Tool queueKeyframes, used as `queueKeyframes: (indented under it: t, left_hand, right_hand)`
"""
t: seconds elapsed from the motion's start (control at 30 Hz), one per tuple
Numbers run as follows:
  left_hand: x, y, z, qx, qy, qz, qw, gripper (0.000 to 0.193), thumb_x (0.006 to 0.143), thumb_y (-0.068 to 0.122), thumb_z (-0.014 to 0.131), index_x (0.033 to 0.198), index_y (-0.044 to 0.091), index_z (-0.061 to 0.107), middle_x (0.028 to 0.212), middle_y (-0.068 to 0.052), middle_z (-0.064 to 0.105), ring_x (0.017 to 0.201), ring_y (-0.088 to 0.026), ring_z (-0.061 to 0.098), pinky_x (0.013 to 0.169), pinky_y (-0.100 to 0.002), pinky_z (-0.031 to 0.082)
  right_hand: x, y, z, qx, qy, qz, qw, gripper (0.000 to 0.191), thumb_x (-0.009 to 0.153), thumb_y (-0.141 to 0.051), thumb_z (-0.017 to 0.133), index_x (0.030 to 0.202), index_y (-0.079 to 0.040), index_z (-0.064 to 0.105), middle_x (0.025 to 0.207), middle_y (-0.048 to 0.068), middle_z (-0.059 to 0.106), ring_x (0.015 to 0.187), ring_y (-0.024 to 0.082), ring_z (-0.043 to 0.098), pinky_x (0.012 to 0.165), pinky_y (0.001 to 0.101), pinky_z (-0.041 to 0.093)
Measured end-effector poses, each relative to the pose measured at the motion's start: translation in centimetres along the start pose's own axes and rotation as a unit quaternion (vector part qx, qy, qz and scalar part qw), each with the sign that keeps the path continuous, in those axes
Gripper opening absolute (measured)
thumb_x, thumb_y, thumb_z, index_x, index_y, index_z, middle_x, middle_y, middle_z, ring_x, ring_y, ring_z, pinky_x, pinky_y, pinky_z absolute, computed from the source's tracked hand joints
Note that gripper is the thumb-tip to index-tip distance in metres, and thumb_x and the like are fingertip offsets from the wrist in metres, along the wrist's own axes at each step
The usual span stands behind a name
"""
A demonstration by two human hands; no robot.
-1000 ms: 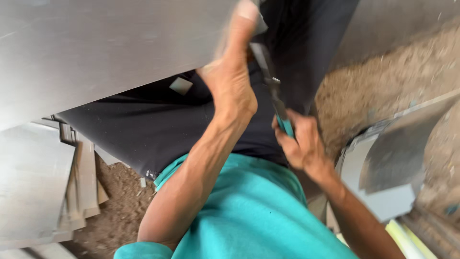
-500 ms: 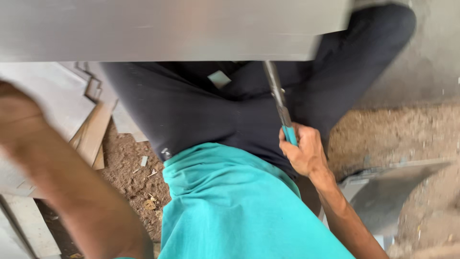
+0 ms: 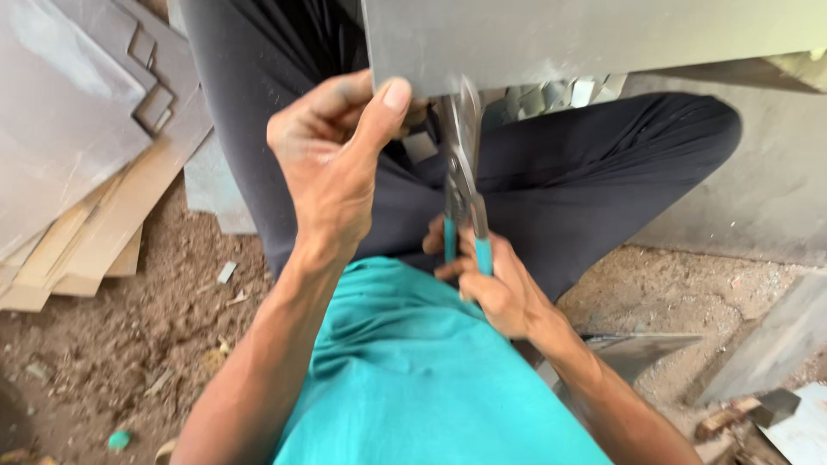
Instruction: The person sits on the ground and uses tin snips to cut a rectangular metal sheet. They repeatedly trim the edges of the sheet, removing small strips of metal and discarding them on the floor.
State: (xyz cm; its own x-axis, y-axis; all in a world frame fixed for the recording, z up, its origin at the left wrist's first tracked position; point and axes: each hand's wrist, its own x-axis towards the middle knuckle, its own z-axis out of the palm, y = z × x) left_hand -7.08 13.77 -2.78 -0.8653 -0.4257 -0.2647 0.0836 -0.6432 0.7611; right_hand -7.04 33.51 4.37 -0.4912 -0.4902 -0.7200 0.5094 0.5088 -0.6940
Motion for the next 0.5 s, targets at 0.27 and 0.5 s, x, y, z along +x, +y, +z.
queueKeyframes:
  t: [0.27,0.5]
  left_hand:
    - [0.8,0.9,0.2,0.034,0.008,-0.026,0.999,0.017,0.101,0.004,0.077,0.114,-0.006,0.074,0.098,-0.012,0.078,0.081,-0.010,0.074,0.081,-0.025,0.063]
    - [0.9,0.6,-0.5,0.056,0.004,-0.023,0.998,0.009,0.097,0.003,0.076,0.103,-0.003,0.074,0.085,-0.006,0.073,0.073,-0.007,0.067,0.069,-0.021,0.056]
  right_hand:
    - [2.2,-2.0,1.4,-0.065,0.051,0.025,0.996,0.068,0.067,-0.010,0.050,0.134,0.000,0.049,0.114,0.015,0.060,0.103,0.023,0.062,0.085,0.0369,0.058]
    - [2.7,-1.8,0.7,-0.155,0.090,0.000,0.984,0.028,0.071,-0.008,0.050,0.095,0.001,0.063,0.071,0.007,0.062,0.060,0.013,0.057,0.056,0.0297,0.049]
